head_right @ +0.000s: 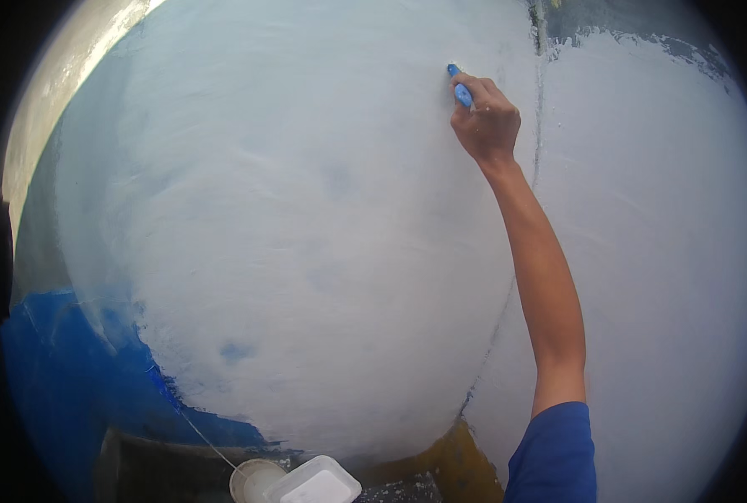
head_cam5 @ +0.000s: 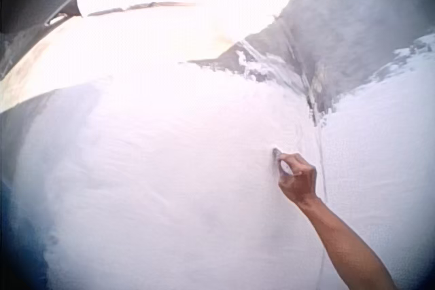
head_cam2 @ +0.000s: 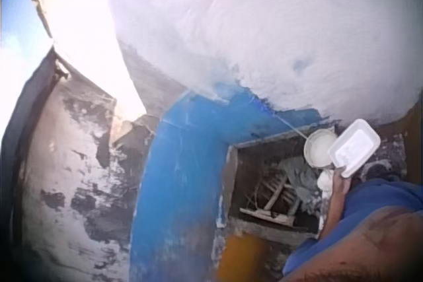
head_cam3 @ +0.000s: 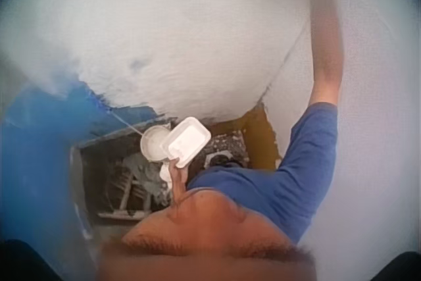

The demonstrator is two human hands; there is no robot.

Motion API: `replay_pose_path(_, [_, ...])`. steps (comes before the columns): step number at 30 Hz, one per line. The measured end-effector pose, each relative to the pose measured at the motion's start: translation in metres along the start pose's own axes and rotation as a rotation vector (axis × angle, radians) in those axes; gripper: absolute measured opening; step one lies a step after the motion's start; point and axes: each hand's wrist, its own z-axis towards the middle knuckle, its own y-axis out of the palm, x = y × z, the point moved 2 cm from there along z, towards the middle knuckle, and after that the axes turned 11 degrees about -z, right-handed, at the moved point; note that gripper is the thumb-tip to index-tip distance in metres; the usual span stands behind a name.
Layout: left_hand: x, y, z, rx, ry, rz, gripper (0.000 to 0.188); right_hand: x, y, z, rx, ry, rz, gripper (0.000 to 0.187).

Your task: The person paints a wall with white paint using a brush, dipping the brush into a small tray of paint several times to reload it.

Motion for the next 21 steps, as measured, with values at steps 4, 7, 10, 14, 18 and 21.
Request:
replay_pose_path(4, [0.005,0.001,0.002,-0.011,0.009,0.048,0.063,-0.121,-0.066,-0.138,-0.175,-0.172,0.265,0.023])
replay_pose_path(7, [0.005,0.017,0.004,-0.053,-0.017,0.099,0.063,-0.178,-0.132,-0.216,-0.576,-0.181,0.701,0.013])
replay_pose_path(10, [0.012,0.015,0.004,-0.042,-0.007,0.166,0.063,-0.171,-0.128,-0.201,-0.664,-0.112,0.850,0.015])
replay_pose_path(14, [0.007,0.011,0.001,-0.110,-0.026,0.161,0.063,-0.060,-0.058,-0.078,-0.431,0.288,0.667,0.007])
replay_pose_path(18, [0.000,0.003,0.005,-0.131,-0.044,0.103,0.064,0.045,-0.022,0.032,0.077,0.315,0.002,0.006])
replay_pose_path(21, [-0.006,-0.007,0.007,-0.046,-0.076,0.123,0.065,0.033,-0.010,0.022,0.064,0.085,-0.032,0.009])
